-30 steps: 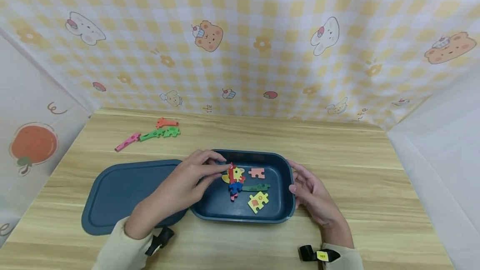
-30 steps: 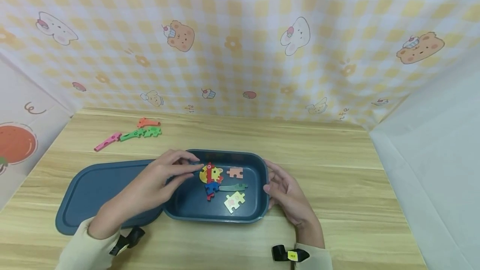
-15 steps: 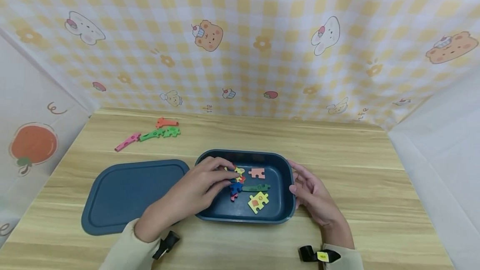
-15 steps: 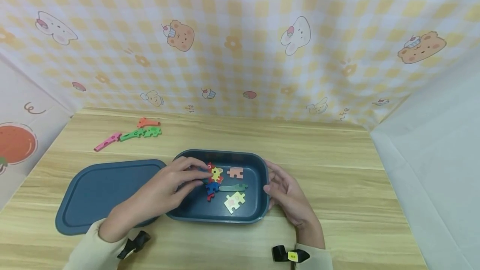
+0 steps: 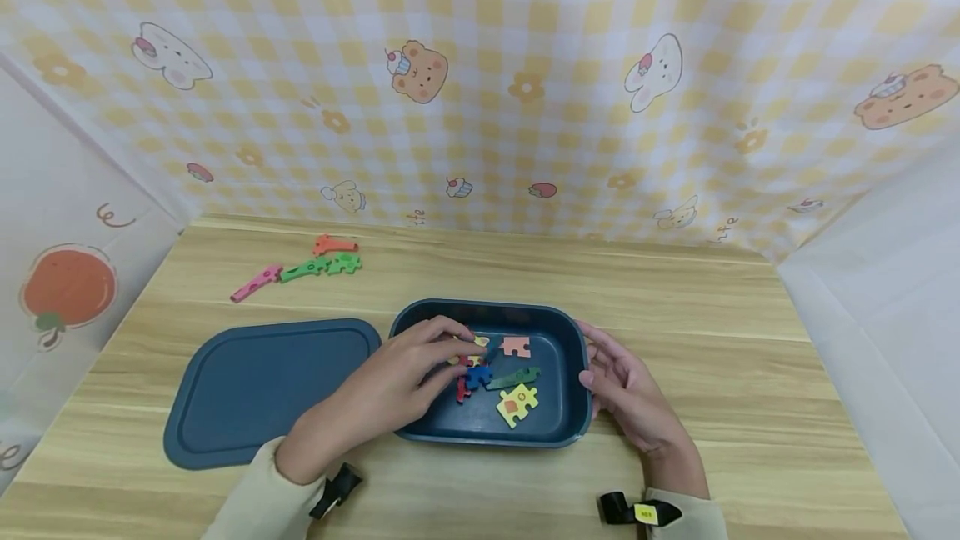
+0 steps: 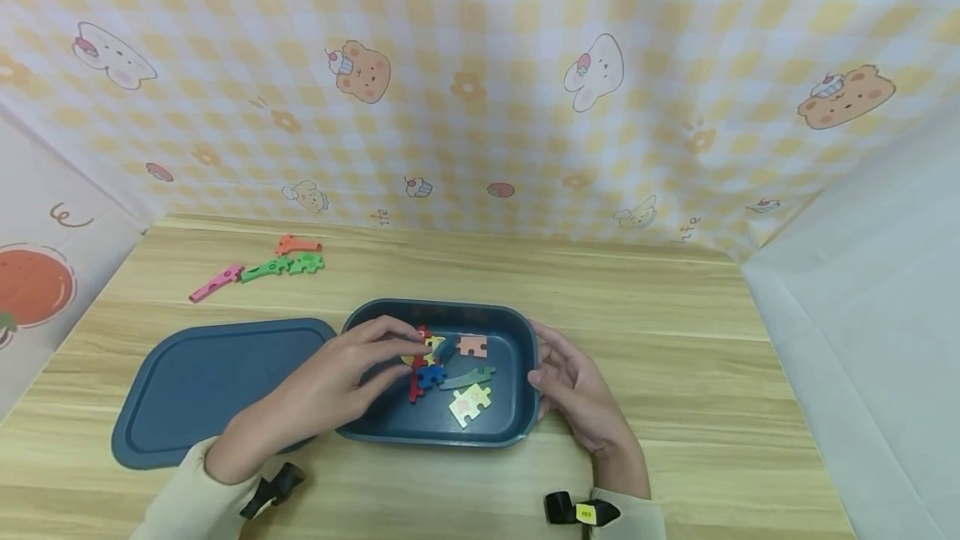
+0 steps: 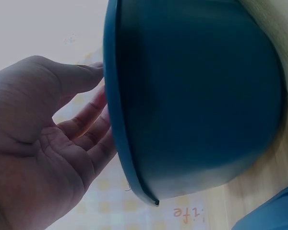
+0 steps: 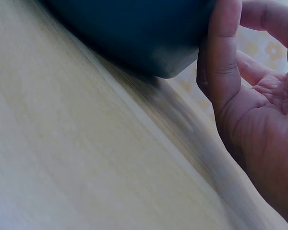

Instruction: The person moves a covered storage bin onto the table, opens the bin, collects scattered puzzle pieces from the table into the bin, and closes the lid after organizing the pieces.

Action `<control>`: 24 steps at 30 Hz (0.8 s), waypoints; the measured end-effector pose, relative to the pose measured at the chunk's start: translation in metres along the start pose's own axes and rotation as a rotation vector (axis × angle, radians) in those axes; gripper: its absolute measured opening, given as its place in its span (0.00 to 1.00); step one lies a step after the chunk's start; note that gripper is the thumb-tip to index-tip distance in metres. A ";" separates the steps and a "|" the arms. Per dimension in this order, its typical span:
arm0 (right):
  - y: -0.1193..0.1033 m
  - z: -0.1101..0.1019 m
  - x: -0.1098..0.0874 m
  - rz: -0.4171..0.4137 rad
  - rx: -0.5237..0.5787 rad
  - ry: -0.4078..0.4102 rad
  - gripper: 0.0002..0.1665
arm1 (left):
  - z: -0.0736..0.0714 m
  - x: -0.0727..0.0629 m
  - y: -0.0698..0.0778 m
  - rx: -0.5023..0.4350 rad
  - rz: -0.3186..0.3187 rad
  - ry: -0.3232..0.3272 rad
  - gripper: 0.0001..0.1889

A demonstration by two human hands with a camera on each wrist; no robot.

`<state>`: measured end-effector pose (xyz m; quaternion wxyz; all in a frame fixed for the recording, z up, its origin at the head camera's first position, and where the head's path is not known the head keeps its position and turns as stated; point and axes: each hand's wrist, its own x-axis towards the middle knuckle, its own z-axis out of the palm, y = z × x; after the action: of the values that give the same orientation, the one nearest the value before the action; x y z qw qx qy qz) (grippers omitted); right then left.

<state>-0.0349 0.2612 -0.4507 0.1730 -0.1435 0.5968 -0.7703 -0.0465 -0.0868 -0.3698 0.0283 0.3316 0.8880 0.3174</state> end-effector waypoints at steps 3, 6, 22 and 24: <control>0.000 0.000 0.000 -0.001 -0.001 0.000 0.37 | -0.001 0.000 -0.001 0.005 -0.003 0.005 0.14; 0.001 0.000 0.000 0.000 -0.001 -0.002 0.37 | -0.002 0.000 -0.001 -0.003 0.001 0.018 0.14; 0.002 -0.002 0.000 0.012 -0.009 0.012 0.37 | -0.014 -0.002 -0.012 -0.027 -0.016 0.161 0.14; 0.005 -0.001 0.000 0.012 -0.005 0.017 0.37 | -0.015 -0.005 -0.015 -0.019 -0.032 0.176 0.15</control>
<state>-0.0351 0.2610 -0.4554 0.1721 -0.1341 0.6009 -0.7690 -0.0553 -0.1065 -0.3674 -0.0416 0.2881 0.8892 0.3530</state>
